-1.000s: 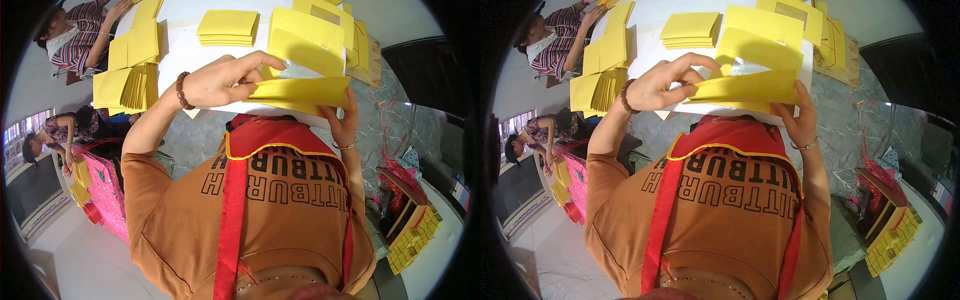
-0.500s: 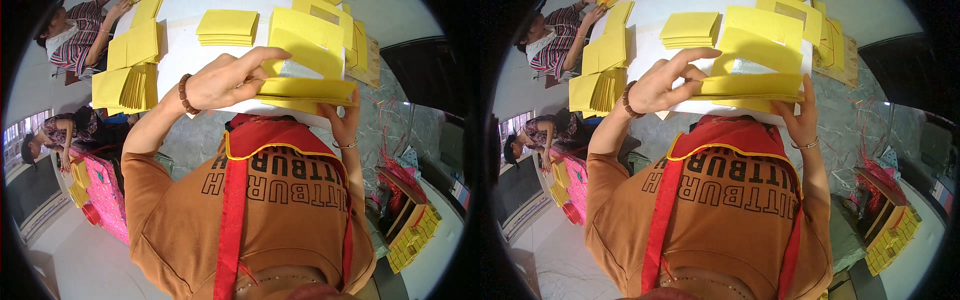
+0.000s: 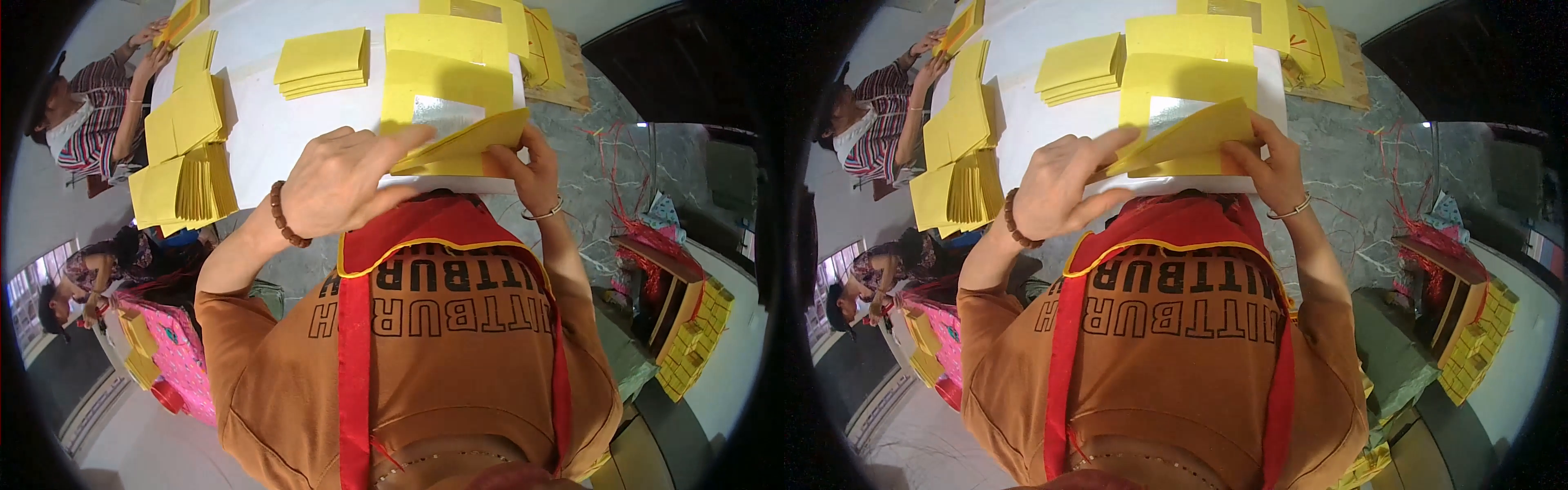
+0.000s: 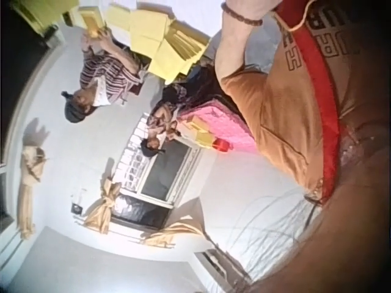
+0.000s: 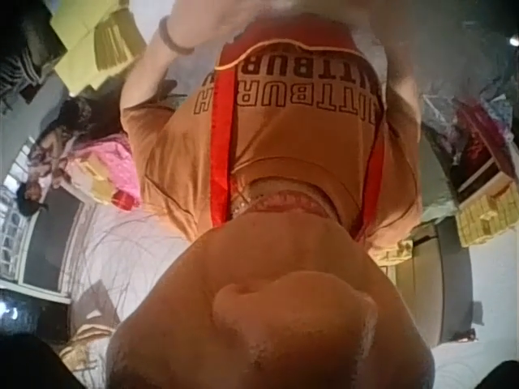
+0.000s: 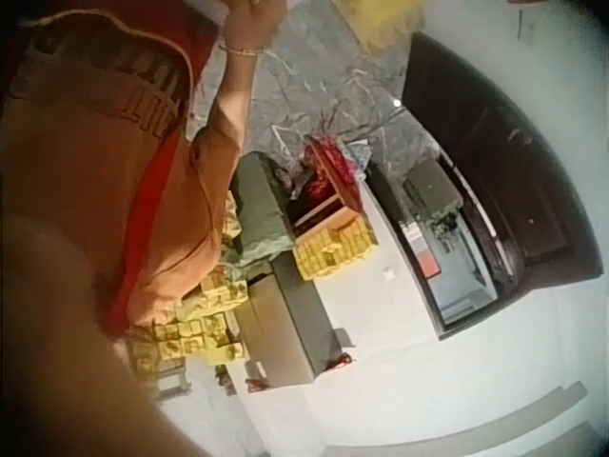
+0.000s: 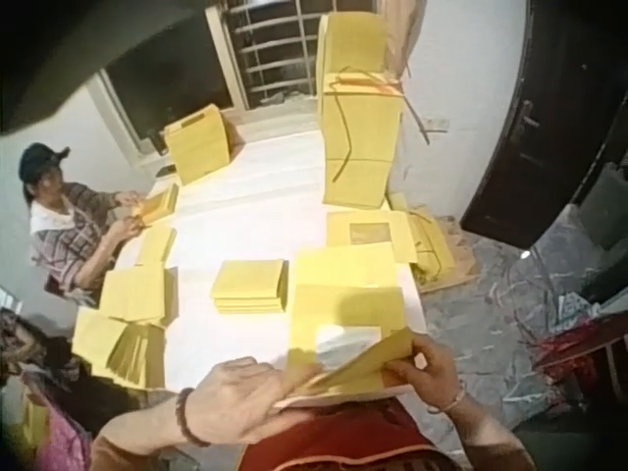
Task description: Folding and organizing yellow paper items at a work table.
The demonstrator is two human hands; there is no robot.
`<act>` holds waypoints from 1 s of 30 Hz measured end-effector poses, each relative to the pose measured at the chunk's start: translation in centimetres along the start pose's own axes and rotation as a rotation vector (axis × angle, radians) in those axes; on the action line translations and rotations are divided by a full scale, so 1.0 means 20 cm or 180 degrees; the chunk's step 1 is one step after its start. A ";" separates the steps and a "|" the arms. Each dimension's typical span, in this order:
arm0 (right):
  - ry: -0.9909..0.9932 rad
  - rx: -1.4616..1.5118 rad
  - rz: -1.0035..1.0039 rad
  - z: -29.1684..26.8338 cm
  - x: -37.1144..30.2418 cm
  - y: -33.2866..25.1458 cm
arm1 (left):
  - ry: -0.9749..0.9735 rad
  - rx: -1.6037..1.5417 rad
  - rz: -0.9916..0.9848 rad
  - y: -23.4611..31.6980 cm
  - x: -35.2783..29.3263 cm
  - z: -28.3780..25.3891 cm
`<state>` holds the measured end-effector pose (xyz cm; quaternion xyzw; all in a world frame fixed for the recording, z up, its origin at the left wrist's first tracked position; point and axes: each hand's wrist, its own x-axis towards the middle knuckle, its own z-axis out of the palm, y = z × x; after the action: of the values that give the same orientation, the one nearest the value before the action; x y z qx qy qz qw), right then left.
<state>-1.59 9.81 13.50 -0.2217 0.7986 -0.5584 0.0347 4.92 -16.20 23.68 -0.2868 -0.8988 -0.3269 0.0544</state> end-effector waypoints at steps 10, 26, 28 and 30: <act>0.0249 0.0047 0.0005 0.13 0.12 -0.28 | 0.0182 -0.1231 -0.1447 -0.16 -0.10 -0.08; -0.0755 0.0785 -0.2110 0.92 0.39 -0.55 | 0.0713 -0.0986 -0.1018 -0.38 -0.73 -0.47; -0.1012 0.0793 -0.2264 0.97 0.40 -0.57 | 0.1389 0.0066 -0.1115 -0.54 -0.70 -0.46; -0.1251 0.0803 -0.2432 1.01 0.40 -0.59 | 0.1592 -0.0439 -0.1056 -0.75 -0.69 -0.44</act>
<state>1.04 -14.37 18.08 -0.5967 0.5634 -0.5714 0.0037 7.35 -37.62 18.12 -0.0498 -0.8678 -0.4520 0.2002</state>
